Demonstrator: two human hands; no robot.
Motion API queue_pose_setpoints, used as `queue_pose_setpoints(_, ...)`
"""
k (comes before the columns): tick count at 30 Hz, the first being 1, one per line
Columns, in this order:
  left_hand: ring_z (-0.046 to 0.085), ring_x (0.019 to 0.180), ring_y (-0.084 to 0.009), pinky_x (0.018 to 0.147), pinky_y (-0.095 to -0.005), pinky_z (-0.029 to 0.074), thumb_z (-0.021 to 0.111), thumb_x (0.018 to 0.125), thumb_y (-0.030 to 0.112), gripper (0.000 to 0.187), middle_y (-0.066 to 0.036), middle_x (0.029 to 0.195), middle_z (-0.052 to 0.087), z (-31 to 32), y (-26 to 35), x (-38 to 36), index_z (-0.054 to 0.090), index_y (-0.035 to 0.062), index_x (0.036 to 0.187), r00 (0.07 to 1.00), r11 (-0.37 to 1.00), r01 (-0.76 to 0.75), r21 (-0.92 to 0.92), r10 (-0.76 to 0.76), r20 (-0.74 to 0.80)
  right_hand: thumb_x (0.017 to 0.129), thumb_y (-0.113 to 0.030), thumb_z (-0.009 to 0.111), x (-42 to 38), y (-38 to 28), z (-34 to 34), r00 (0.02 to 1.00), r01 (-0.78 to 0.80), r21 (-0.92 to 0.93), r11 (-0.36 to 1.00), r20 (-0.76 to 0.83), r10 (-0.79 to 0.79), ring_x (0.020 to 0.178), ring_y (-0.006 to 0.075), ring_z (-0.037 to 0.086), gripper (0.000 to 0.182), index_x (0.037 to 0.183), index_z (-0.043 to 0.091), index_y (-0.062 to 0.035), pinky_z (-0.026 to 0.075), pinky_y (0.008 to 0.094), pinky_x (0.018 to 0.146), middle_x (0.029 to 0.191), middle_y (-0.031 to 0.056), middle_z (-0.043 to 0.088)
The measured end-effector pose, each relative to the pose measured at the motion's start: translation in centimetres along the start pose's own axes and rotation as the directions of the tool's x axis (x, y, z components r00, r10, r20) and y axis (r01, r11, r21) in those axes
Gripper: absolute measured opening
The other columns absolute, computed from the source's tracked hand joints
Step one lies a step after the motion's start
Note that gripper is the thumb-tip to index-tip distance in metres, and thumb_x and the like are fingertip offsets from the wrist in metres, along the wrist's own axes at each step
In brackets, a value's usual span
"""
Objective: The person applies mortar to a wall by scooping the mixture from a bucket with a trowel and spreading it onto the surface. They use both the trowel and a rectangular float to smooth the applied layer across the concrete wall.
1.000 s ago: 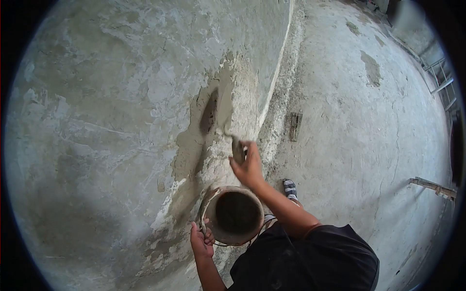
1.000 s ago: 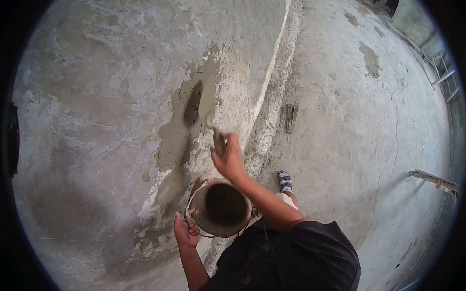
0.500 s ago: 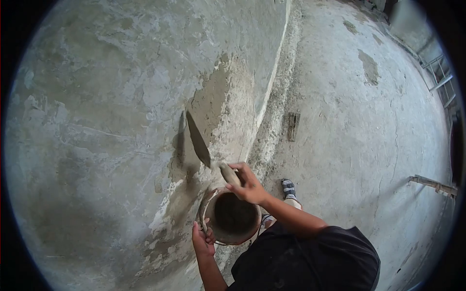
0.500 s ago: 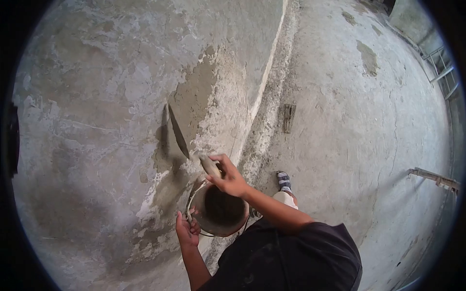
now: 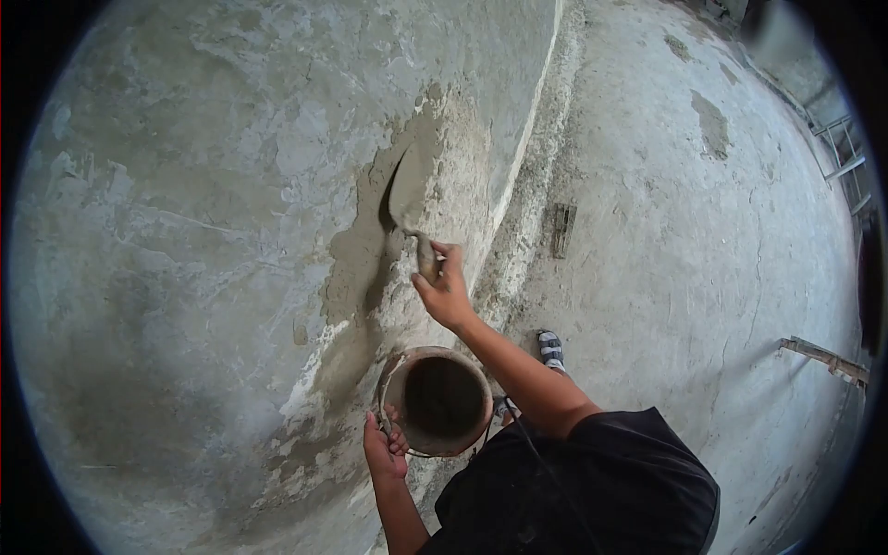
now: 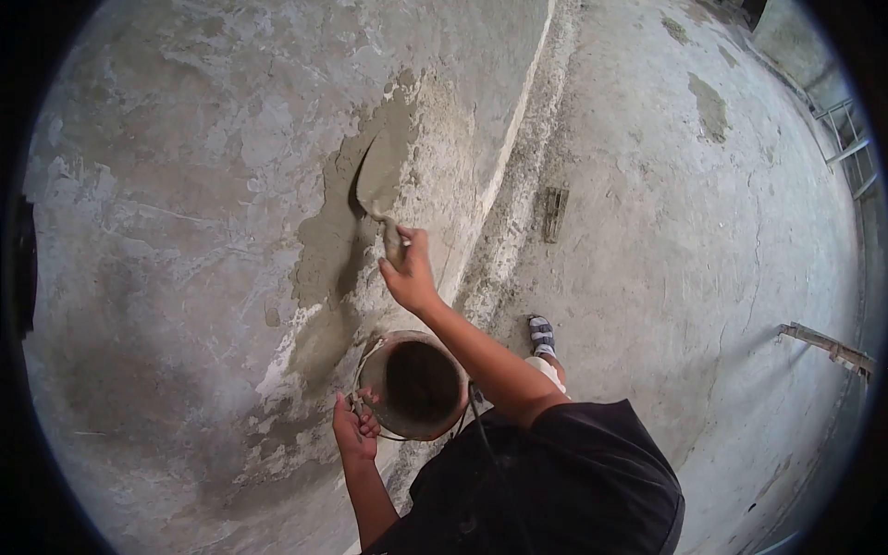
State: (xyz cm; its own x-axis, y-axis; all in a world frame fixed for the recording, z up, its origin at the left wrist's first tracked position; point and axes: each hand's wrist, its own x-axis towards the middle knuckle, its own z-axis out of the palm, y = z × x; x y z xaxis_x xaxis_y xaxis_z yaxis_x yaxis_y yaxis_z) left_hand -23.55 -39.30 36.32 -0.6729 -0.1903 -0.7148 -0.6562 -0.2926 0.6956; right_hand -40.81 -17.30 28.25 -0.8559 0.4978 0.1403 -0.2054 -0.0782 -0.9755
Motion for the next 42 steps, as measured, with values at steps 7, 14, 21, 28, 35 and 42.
queue_pose_setpoints(7, 0.026, 0.044, -0.0066, 0.041, -0.0222, 0.021, 0.042, 0.097, 0.055, 0.053, 0.002, 0.064, 0.043, -1.5, -0.3, 0.2, 0.058, 0.0065, 0.111, 0.999, 0.999, 0.041, 0.003, -0.041, 0.006, 0.08, -0.007, 0.068, -8.4, 2.4, 4.6, 0.97, -0.177, -0.09, 0.98, 0.153, 0.189, 0.114, 0.0405, 0.047, 0.062, 0.126, 0.031, 0.0118, 0.038, 0.0416, 0.102, 0.119, 0.0282, 0.039)
queue_pose_setpoints(14, 0.026, 0.044, -0.0064, 0.042, -0.0225, 0.021, 0.044, 0.096, 0.054, 0.05, 0.002, 0.061, 0.039, -1.7, -0.5, 1.6, 0.057, 0.0076, 0.11, 0.998, 0.995, 0.061, 0.077, -0.06, -0.018, 0.081, -0.008, 0.063, -13.0, 5.9, 3.4, 0.967, -0.246, -0.182, 0.952, 0.018, 0.254, 0.115, 0.0408, 0.046, 0.061, 0.127, 0.029, 0.0133, 0.036, 0.042, 0.104, 0.12, 0.0284, 0.038)
queue_pose_setpoints(21, 0.029, 0.044, -0.0053, 0.043, -0.0219, 0.024, 0.046, 0.098, 0.051, 0.049, 0.003, 0.061, 0.039, -3.1, -0.7, 1.7, 0.056, 0.0056, 0.113, 0.993, 0.993, 0.119, 0.012, -0.119, 0.01, 0.081, -0.009, 0.065, -7.2, 1.6, 3.6, 0.994, -0.105, -0.058, 0.993, -0.015, 0.105, 0.116, 0.0392, 0.046, 0.061, 0.126, 0.029, 0.0108, 0.037, 0.0409, 0.103, 0.118, 0.0269, 0.04)
queue_pose_setpoints(28, 0.027, 0.044, -0.0058, 0.043, -0.0227, 0.023, 0.047, 0.097, 0.05, 0.041, 0.004, 0.061, 0.038, -3.1, -0.7, 2.9, 0.055, 0.0126, 0.111, 0.985, 0.989, 0.134, 0.058, -0.14, 0.099, 0.08, -0.009, 0.067, -15.8, 1.0, 3.2, 0.938, -0.128, -0.115, 0.985, 0.307, 0.158, 0.118, 0.0405, 0.045, 0.067, 0.13, 0.028, 0.0102, 0.038, 0.0414, 0.103, 0.119, 0.0266, 0.038)
queue_pose_setpoints(35, 0.029, 0.043, -0.0047, 0.04, -0.0213, 0.024, 0.048, 0.101, 0.034, 0.029, 0.003, 0.061, 0.038, -0.1, -1.2, 3.3, 0.05, 0.0071, 0.112, 0.972, 0.991, 0.132, 0.002, -0.13, 0.195, 0.077, -0.001, 0.066, -14.8, -3.7, -15.1, 0.677, -0.217, -0.393, 0.893, 0.599, 0.428, 0.109, 0.0273, 0.054, 0.056, 0.126, 0.04, -0.0008, 0.044, 0.0381, 0.09, 0.117, 0.0167, 0.05)
queue_pose_setpoints(42, 0.029, 0.046, -0.0027, 0.042, -0.0196, 0.023, 0.051, 0.101, 0.028, 0.039, 0.005, 0.062, 0.038, 3.0, -0.5, 1.8, 0.05, -0.0006, 0.128, 0.978, 0.994, 0.04, 0.1, -0.06, 0.199, 0.086, -0.018, 0.07, -7.4, -10.6, -19.1, 0.277, -0.064, -0.723, 0.688, 0.649, 0.708, 0.074, 0.0261, 0.066, 0.028, 0.104, 0.059, 0.0006, 0.051, 0.0387, 0.065, 0.083, 0.0153, 0.067)
